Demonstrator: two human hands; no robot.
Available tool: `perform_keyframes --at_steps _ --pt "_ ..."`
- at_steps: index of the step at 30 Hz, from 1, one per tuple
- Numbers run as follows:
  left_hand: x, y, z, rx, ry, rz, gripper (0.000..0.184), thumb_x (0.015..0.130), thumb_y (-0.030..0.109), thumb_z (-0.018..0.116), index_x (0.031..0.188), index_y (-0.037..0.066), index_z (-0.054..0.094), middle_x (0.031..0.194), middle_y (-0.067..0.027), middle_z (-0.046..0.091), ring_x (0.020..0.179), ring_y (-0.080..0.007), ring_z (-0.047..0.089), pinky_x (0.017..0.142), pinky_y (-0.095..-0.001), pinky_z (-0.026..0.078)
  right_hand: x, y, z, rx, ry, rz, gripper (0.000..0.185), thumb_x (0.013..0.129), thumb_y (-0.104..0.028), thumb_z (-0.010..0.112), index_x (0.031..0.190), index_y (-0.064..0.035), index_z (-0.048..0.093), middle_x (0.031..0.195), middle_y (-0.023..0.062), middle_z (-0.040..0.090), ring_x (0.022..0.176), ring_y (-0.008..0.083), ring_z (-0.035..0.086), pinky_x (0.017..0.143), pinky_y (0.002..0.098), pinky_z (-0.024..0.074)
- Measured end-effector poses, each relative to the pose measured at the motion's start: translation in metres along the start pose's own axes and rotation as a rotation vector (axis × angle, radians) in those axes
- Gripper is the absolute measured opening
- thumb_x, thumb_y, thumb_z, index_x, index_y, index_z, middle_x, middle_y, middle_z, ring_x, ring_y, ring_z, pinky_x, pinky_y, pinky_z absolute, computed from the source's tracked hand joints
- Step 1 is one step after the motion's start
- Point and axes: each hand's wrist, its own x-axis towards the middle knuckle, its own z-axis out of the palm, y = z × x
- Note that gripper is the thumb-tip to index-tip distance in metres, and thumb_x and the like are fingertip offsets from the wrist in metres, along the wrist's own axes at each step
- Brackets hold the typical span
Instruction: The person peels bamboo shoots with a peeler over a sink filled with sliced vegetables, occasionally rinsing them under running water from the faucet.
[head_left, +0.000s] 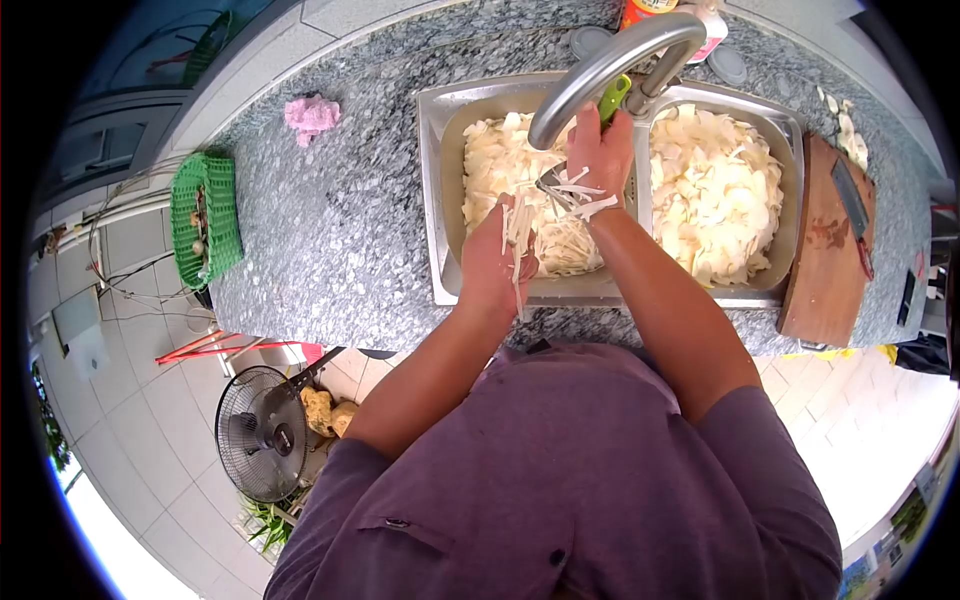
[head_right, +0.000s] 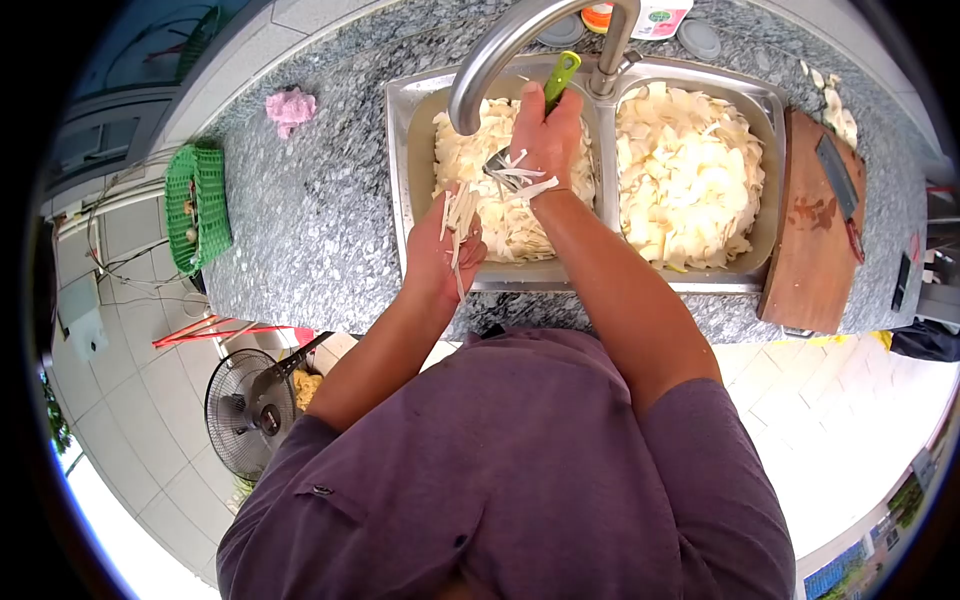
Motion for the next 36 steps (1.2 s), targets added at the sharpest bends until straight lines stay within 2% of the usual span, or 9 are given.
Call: perform_keyframes --at_steps 2,5,6,10,14,17,18,22,36 --pt "0.033 -0.019 -0.015 0.309 0.198 0.205 0.034 0.103 0.036 0.058 0.106 0.003 0.061 0.083 -0.0109 0.067 0.065 -0.0174 0.061 0.066 -0.0294 0.051 -0.007 -0.008 -0.006 0.119 -0.020 -0.172 0.034 0.100 -0.036 0.060 0.101 -0.0031 0.053 0.078 0.0155 0.069 0.065 0.0239 0.069 0.052 0.0344 0.0516" --pt "0.020 0.005 -0.041 0.898 0.564 0.548 0.033 0.101 0.035 0.059 0.097 0.003 0.062 0.080 -0.0108 0.068 0.061 -0.0200 0.063 0.058 -0.0343 0.051 -0.010 0.021 0.031 -0.922 -0.486 -0.486 0.034 0.096 -0.032 0.063 0.103 -0.0025 0.047 0.079 0.0163 0.068 0.066 0.0318 0.070 0.060 0.0437 0.0554" --pt "0.010 0.006 -0.036 1.348 0.587 0.693 0.027 0.101 0.033 0.060 0.098 0.006 0.061 0.081 -0.0116 0.070 0.061 -0.0235 0.066 0.055 -0.0350 0.051 -0.012 0.044 0.022 -0.938 -0.443 -0.760 0.030 0.096 -0.029 0.061 0.099 -0.0033 0.045 0.075 0.0139 0.069 0.060 0.0323 0.068 0.053 0.0433 0.0539" --pt "0.014 0.019 -0.026 1.833 0.268 0.997 0.023 0.098 0.031 0.065 0.104 0.008 0.064 0.088 -0.0060 0.073 0.067 -0.0338 0.068 0.059 -0.0435 0.053 -0.001 0.020 0.000 -0.796 -0.333 -0.696 0.032 0.097 -0.031 0.059 0.103 -0.0018 0.047 0.072 0.0160 0.068 0.059 0.0345 0.067 0.051 0.0448 0.0528" --pt "0.037 0.009 -0.024 1.602 0.447 0.656 0.027 0.101 0.033 0.060 0.108 0.007 0.065 0.090 -0.0082 0.072 0.080 -0.0271 0.070 0.070 -0.0359 0.054 0.002 0.027 -0.024 -0.583 -0.211 -0.206 0.036 0.097 -0.035 0.061 0.107 -0.0025 0.048 0.074 0.0203 0.066 0.069 0.0452 0.065 0.068 0.0536 0.0522" --pt "0.071 -0.001 -0.051 0.775 0.556 0.506 0.034 0.100 0.038 0.059 0.099 0.004 0.061 0.072 -0.0088 0.064 0.056 -0.0183 0.058 0.057 -0.0347 0.049 0.003 0.023 -0.043 -0.350 -0.137 -0.134 0.036 0.096 -0.034 0.063 0.106 -0.0016 0.052 0.075 0.0235 0.064 0.070 0.0478 0.062 0.073 0.0550 0.0500" --pt "0.061 0.004 -0.039 0.496 0.478 0.269 0.033 0.100 0.037 0.060 0.093 0.004 0.060 0.068 -0.0031 0.054 0.050 -0.0112 0.046 0.048 -0.0310 0.040 0.009 0.032 -0.051 -0.288 -0.147 -0.093 0.033 0.097 -0.035 0.062 0.098 -0.0029 0.055 0.071 0.0072 0.060 0.058 0.0170 0.057 0.055 0.0344 0.0462" --pt "0.026 0.013 0.014 0.245 0.343 -0.008 0.033 0.100 0.038 0.062 0.088 0.007 0.057 0.066 -0.0005 0.048 0.045 -0.0105 0.040 0.040 -0.0281 0.031 -0.017 -0.034 -0.064 0.207 -0.074 0.474 0.023 0.096 -0.027 0.066 0.095 -0.0066 0.056 0.070 0.0021 0.055 0.052 0.0106 0.045 0.042 0.0251 0.0348" --pt "-0.017 -0.008 0.061 0.163 0.309 0.065 0.024 0.104 0.028 0.054 0.103 0.005 0.058 0.073 -0.0032 0.058 0.047 -0.0101 0.044 0.040 -0.0249 0.030 -0.064 -0.059 -0.029 0.370 -0.194 0.285 0.027 0.098 -0.026 0.064 0.099 -0.0009 0.055 0.069 0.0024 0.056 0.056 0.0089 0.051 0.048 0.0267 0.0410"
